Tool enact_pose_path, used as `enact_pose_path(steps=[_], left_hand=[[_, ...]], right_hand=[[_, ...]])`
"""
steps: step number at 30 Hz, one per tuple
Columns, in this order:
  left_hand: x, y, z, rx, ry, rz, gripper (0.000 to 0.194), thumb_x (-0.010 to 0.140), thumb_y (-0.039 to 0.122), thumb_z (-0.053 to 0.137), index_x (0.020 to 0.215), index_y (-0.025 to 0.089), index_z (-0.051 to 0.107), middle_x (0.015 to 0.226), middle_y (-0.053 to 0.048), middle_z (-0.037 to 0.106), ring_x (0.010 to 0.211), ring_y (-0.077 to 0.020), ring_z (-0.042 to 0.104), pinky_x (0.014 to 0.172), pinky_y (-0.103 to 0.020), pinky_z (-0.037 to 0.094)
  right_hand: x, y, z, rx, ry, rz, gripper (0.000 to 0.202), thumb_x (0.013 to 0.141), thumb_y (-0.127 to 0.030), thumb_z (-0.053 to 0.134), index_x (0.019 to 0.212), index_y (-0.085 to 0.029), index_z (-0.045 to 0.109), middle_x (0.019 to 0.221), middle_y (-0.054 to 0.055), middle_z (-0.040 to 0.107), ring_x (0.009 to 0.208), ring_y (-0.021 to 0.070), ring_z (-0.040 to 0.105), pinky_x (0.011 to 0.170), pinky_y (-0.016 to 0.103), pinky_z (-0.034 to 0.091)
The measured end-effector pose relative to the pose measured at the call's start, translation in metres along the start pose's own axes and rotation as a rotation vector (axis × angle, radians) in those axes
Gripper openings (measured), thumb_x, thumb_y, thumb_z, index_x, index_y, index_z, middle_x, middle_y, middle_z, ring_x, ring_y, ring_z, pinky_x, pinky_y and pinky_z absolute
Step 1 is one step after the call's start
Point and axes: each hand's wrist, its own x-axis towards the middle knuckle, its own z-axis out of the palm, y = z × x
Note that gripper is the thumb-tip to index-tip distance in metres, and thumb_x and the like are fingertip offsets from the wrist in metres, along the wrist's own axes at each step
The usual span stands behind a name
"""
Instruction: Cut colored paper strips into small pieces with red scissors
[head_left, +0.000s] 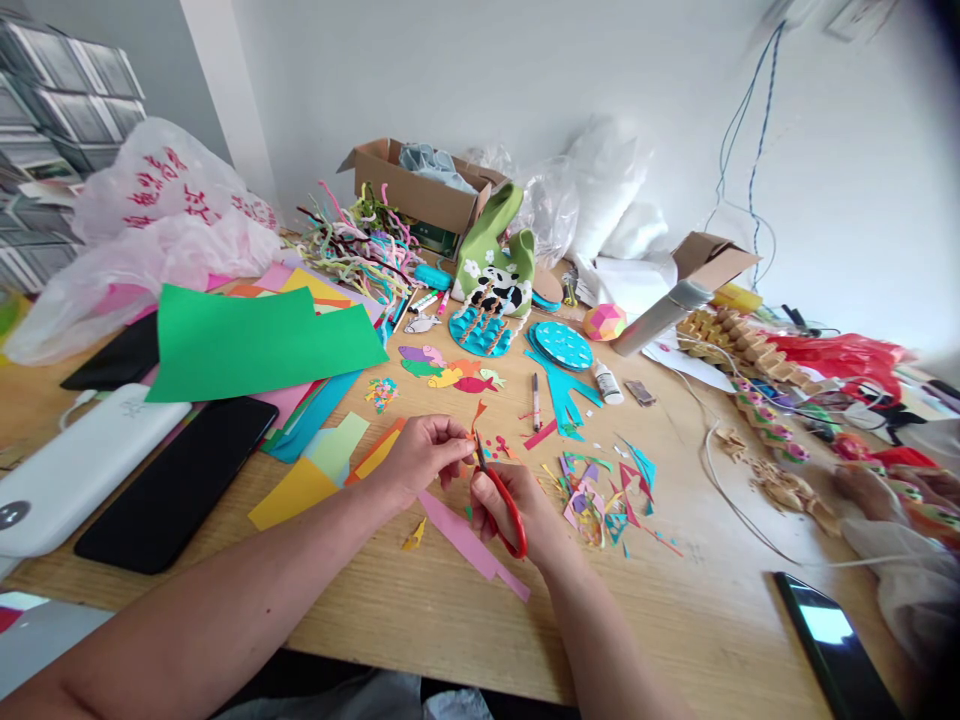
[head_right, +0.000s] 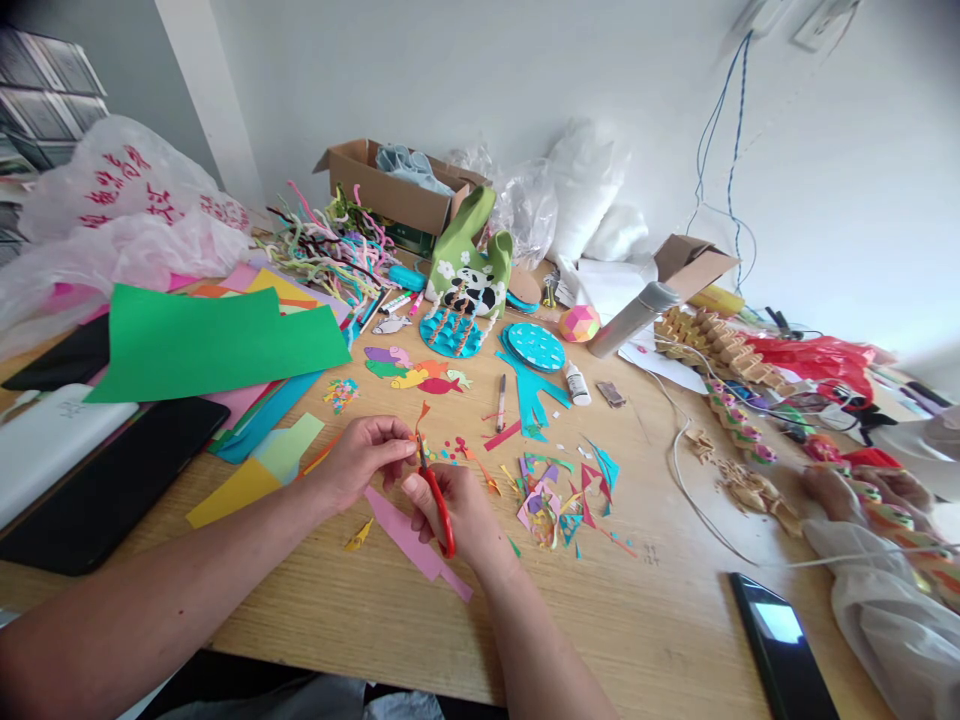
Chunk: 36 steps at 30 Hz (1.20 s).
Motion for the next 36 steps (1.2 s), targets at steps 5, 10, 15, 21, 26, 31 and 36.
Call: enact_pose_path(steps=[5,10,15,21,26,31,36], left_hand=[[-0.0009,0.0015,0.0005,-0.027,-0.029,-0.033,0.017,0.067,0.030,0.067,0.064,0.015,0.058,0.055,0.001,0.057,0.046,-0.0079,0.048,0.041,-0.020,0.036],[-0.0013,0.0019,0.0006,-0.053,-0.016,-0.051,0.017,0.065,0.028,0.068,0.065,0.015,0.058,0.056,0.001,0.059,0.046,-0.0080,0.049,0.042,-0.020,0.035],[-0.0001,0.0005,-0.0003,-0.066,-0.021,-0.053,0.016,0.064,0.028,0.068,0.066,0.015,0.059,0.057,0.001,0.060,0.046,-0.0079,0.049,0.044,-0.021,0.036],[0.0000,0.0021,-0.0007,-0.058,-0.035,-0.063,0.014,0.063,0.026,0.067,0.065,0.015,0.059,0.057,0.001,0.061,0.046,-0.0081,0.050,0.043,-0.021,0.037],[-0.0011,0.0051,-0.0001,-0.069,-0.028,-0.084,0.014,0.062,0.026,0.066,0.064,0.015,0.057,0.055,0.002,0.060,0.045,-0.0079,0.049,0.043,-0.021,0.036],[-0.0011,0.0057,0.0002,-0.070,-0.023,-0.103,0.016,0.062,0.028,0.067,0.065,0.015,0.057,0.056,0.001,0.060,0.045,-0.0084,0.050,0.042,-0.021,0.035],[-0.0008,0.0059,-0.0003,-0.042,-0.053,-0.101,0.015,0.062,0.027,0.067,0.062,0.015,0.057,0.053,0.002,0.059,0.044,-0.0076,0.049,0.041,-0.020,0.034]], right_hand=[[-0.0010,-0.0038,0.0012,0.001,0.020,0.018,0.041,0.079,-0.053,0.063,0.063,-0.017,0.050,0.047,-0.001,0.057,0.037,0.0109,0.053,0.034,0.018,0.036],[-0.0011,-0.0037,0.0007,-0.017,0.020,0.020,0.041,0.079,-0.053,0.062,0.064,-0.017,0.050,0.048,0.000,0.058,0.036,0.0109,0.053,0.035,0.018,0.035],[0.0000,-0.0006,-0.0008,-0.047,0.017,0.002,0.040,0.080,-0.052,0.061,0.064,-0.017,0.051,0.050,0.000,0.059,0.039,0.0118,0.055,0.036,0.019,0.036],[0.0007,-0.0025,-0.0014,-0.039,0.011,0.008,0.039,0.078,-0.052,0.064,0.067,-0.017,0.052,0.050,-0.001,0.057,0.039,0.0117,0.054,0.036,0.019,0.036],[0.0004,-0.0041,-0.0009,-0.028,0.018,0.023,0.042,0.076,-0.054,0.065,0.063,-0.017,0.050,0.047,-0.001,0.055,0.036,0.0114,0.052,0.034,0.019,0.034],[0.0004,-0.0038,-0.0009,-0.037,0.014,0.032,0.041,0.077,-0.054,0.065,0.064,-0.017,0.050,0.047,-0.002,0.056,0.037,0.0114,0.052,0.035,0.019,0.035],[-0.0002,-0.0041,-0.0011,-0.052,0.016,0.039,0.042,0.076,-0.055,0.064,0.065,-0.017,0.050,0.047,-0.002,0.056,0.037,0.0117,0.052,0.035,0.020,0.035]])
